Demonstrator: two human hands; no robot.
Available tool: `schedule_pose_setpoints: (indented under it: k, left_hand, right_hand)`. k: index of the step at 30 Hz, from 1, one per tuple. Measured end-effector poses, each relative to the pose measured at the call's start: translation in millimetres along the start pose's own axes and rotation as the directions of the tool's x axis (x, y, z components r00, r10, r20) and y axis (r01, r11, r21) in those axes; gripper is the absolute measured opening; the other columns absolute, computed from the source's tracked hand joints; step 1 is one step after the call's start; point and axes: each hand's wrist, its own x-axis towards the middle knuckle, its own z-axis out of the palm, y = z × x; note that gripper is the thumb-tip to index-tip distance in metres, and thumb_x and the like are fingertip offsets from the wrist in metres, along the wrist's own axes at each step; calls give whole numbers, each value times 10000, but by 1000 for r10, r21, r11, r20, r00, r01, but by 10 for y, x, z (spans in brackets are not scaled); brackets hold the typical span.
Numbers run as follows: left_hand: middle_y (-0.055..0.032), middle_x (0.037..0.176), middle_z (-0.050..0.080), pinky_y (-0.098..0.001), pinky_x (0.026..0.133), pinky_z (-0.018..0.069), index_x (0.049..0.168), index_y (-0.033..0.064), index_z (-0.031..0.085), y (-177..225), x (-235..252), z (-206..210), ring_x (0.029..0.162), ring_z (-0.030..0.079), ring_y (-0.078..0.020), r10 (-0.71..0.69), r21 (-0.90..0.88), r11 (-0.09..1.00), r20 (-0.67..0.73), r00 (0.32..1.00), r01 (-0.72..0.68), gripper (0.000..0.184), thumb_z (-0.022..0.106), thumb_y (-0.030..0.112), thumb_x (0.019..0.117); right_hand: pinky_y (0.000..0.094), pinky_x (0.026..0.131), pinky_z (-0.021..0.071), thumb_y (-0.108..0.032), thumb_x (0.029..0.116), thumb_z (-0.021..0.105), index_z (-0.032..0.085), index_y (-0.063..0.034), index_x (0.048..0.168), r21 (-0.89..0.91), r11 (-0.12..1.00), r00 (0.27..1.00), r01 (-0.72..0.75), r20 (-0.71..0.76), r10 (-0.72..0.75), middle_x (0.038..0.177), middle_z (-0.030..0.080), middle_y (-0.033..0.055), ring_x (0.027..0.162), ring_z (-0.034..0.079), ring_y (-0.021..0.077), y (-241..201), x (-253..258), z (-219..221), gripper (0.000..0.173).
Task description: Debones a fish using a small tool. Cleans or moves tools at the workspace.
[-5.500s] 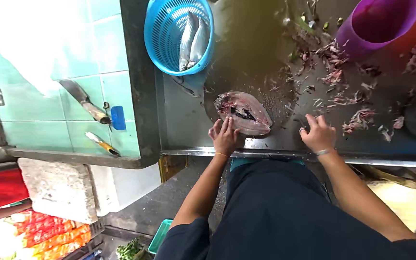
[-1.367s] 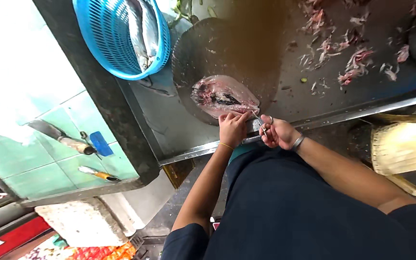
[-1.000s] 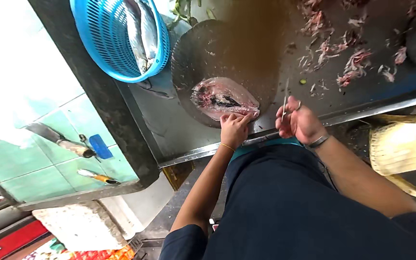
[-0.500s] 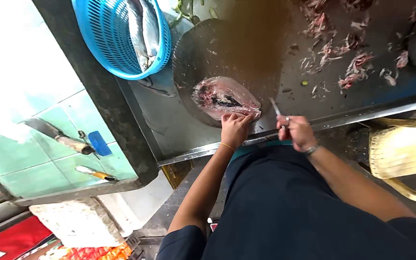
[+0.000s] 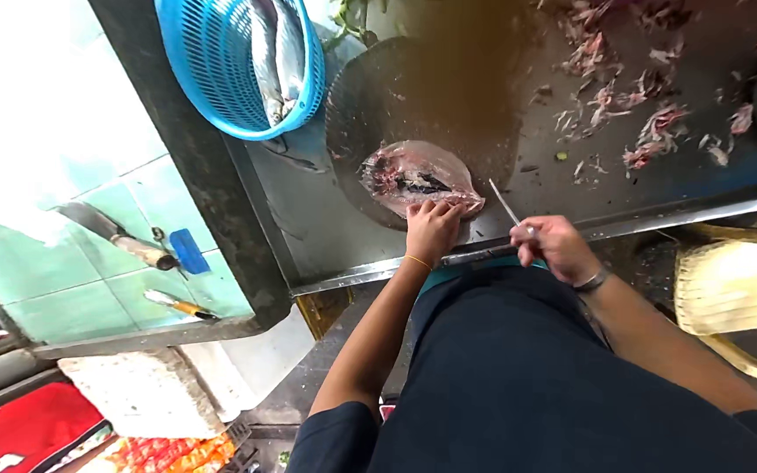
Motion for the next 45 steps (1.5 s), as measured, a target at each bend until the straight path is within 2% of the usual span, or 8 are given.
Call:
schedule_pose_setpoints:
  k: [5, 8, 12, 15, 35, 38, 42, 45]
  left_hand:
    - [-53, 1100, 740, -575, 919, 475, 1267, 285, 734, -87, -24, -17, 1039, 673, -310, -73, 34, 997, -14, 997, 73, 326, 655, 358, 960]
    - [-55, 1090, 742, -581, 886, 494, 1233, 273, 740, -181, -143, -77, 1042, 678, -314, -151, 49, 987, -50, 987, 153, 333, 682, 433, 946]
    - [-65, 1088, 740, -588, 917, 484, 1257, 279, 727, -306, -203, -105, 1033, 681, -314, -187, 29, 981, -72, 980, 190, 343, 687, 430, 952]
    - [-51, 1111, 740, -583, 950, 486, 1240, 269, 727, -306, -215, -98, 1043, 687, -293, -204, 21, 978, -80, 976, 206, 336, 701, 423, 942]
    - [-46, 1131, 754, -578, 964, 504, 1164, 199, 758, -344, -179, -42, 1031, 709, -281, -274, -57, 962, -155, 949, 269, 340, 737, 435, 921]
    - [-44, 1134, 755, -569, 968, 505, 1158, 201, 755, -299, -249, 4, 1028, 711, -276, -288, -71, 957, -154, 945, 281, 333, 729, 439, 927]
    - [-37, 1115, 761, -561, 981, 506, 1143, 201, 764, -378, -168, -16, 1013, 718, -258, -285, -74, 958, -182, 941, 275, 330, 748, 436, 913]
    - [-55, 1123, 757, -570, 965, 508, 1158, 188, 760, -309, -231, -4, 1029, 712, -281, -293, -100, 955, -159, 943, 280, 343, 750, 420, 906]
  right_hand:
    - [218, 517, 527, -366, 1086, 436, 639, -170, 1097, -7, 951, 940, 308, -154, -306, 722, 610, -47, 546, 566, 53, -320, -77, -176, 283]
    - [270, 542, 525, -600, 1072, 128, 533, -283, 1245, 134, 990, 998, -29, -47, 36, 833, 632, -51, 580, 582, 80, -246, 55, 48, 543]
    - [305, 566, 578, -613, 1077, 256, 625, -125, 1088, 19, 952, 904, -305, 321, 283, 751, 684, 25, 603, 658, 140, 63, 641, 449, 612]
    - [291, 512, 540, -559, 1031, 533, 658, -99, 914, -17, 975, 966, -224, 126, 224, 596, 589, 6, 490, 581, 112, 75, 703, 632, 491]
    - [301, 468, 554, -494, 1052, 539, 651, -46, 810, -149, 981, 985, -124, 103, 140, 558, 607, 36, 453, 602, 127, -159, 833, 761, 522]
    - [301, 474, 541, -567, 1049, 487, 638, -67, 811, -171, 947, 942, -273, 152, 299, 575, 627, 30, 474, 612, 135, -118, 879, 735, 574]
    - [302, 464, 554, -560, 1019, 564, 659, -73, 825, -190, 974, 981, -120, 126, 146, 558, 610, 32, 445, 599, 130, -109, 853, 737, 534]
    - [384, 604, 596, -378, 1083, 525, 691, -18, 874, -524, 850, 969, -48, 183, 167, 670, 663, 69, 571, 653, 165, -251, 883, 646, 448]
